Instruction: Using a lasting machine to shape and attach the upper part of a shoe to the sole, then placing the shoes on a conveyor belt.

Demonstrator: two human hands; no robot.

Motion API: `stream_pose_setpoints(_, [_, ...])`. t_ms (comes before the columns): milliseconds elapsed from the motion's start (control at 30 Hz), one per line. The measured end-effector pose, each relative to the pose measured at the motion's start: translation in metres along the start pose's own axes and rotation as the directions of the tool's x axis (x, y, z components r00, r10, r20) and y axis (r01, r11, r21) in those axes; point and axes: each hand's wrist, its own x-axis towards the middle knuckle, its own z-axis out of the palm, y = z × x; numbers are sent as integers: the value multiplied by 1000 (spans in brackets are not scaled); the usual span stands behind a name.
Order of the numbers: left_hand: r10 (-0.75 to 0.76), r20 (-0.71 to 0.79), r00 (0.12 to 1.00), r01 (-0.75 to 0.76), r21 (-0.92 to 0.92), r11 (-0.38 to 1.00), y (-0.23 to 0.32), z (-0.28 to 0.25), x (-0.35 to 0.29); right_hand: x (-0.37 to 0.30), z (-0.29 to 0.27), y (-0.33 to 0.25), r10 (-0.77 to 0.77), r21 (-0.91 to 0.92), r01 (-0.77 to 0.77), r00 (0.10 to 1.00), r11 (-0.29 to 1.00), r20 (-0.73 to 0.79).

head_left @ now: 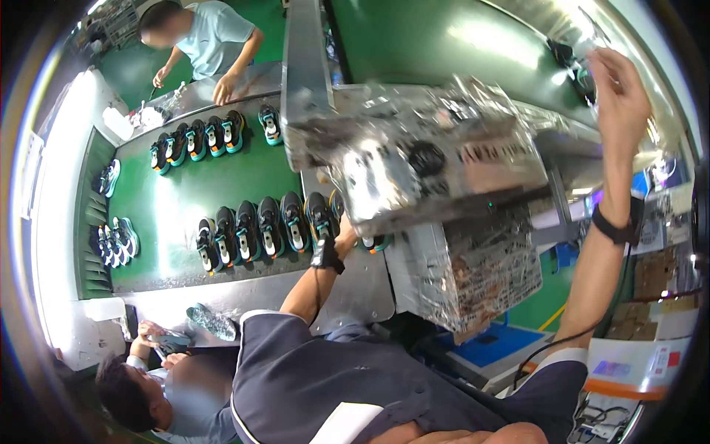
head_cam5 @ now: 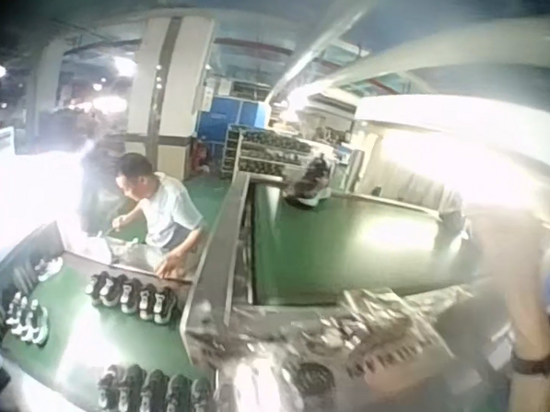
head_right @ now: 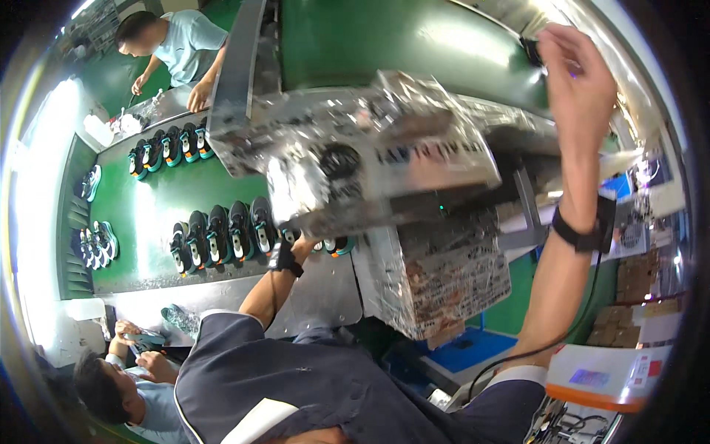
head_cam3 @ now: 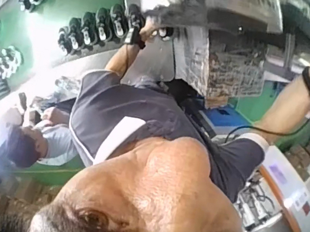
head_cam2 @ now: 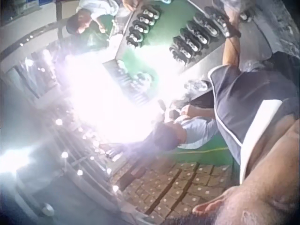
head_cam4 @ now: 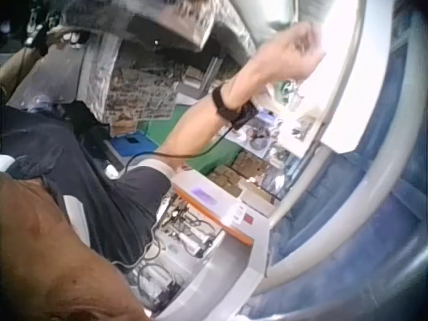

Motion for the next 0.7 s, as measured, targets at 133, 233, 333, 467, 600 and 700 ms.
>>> stream_pose_setpoints(133, [74,143,987,-109,256,961,-52,23,44,68,112,10,-347,-208,397,907,894,239])
stream_pose_setpoints(233, [109,202,973,-160,257,953,-103,63,57,99,184,-9,-274,-202,388,859,899,432])
stream_pose_setpoints(333, [108,133,985,-130,164,978,-169,90,44,136,282,1,-683,-143,813,557,564,472])
stream_pose_setpoints(467, [380,219,899,-437,516,737,-18,-13,37,157,290,31,-660,-205,909,405,362,633])
stream_pose_setpoints(600, [392,-60,918,-321,468,823,-66,-10,15,172,316,53,-658,-80,890,389,448,644])
stream_pose_setpoints(700, [359,-31,933,-304,467,830,-69,9,29,159,273,55,-648,-345,854,520,389,556])
